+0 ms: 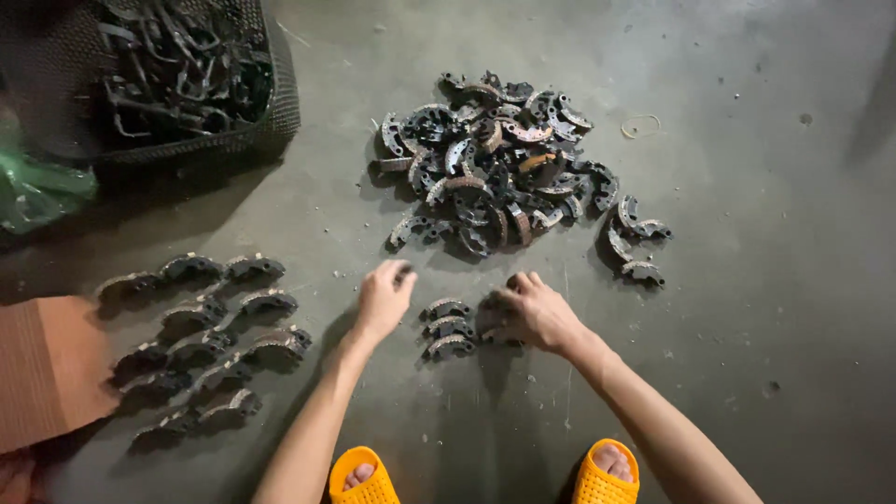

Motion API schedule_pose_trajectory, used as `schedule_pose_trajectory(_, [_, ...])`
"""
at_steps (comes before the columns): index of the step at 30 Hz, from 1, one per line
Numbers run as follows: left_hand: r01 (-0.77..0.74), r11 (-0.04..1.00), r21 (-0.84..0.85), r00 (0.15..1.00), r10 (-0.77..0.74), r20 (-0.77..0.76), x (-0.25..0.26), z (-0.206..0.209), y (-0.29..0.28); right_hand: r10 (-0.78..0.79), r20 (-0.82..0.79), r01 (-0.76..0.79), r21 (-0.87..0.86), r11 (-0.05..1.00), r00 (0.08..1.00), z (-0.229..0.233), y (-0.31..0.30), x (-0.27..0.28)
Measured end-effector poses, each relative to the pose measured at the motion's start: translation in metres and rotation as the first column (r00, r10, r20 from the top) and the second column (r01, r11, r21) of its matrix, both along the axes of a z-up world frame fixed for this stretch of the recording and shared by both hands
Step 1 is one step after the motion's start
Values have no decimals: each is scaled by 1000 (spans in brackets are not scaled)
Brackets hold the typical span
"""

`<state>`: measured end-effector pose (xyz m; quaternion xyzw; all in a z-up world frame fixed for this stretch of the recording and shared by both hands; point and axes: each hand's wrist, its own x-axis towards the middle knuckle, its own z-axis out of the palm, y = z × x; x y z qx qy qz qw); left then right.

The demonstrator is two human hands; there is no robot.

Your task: The person sorts a pile of small, dark metal components on a concrete floor, picking them up by hand and placing them into a black mesh basket. They then move to a pile of curved, semi-circular metal pieces, arranging them into neat rows on the floor.

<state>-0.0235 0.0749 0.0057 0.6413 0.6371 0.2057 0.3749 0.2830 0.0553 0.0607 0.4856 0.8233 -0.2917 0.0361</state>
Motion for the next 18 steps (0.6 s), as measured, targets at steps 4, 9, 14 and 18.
schedule_pose_trajectory(4, [-31,993,111,989,46,-140,-14,14,29,114,108,-114,-4,993,988,-7,-18,-8])
schedule_pose_trajectory(9, [27,993,115,923,19,-384,-2,-35,73,43,-17,-43,-28,999,999,-22,-23,2])
schedule_pose_trajectory(14, [45,967,250,926,53,-374,5,-31,65,-199,-55,195,-73,978,978,2,-17,11])
schedule_pose_trajectory(18, [104,837,537,963,50,-264,-3,-25,49,-418,-230,422,-35,906,879,-3,-8,6])
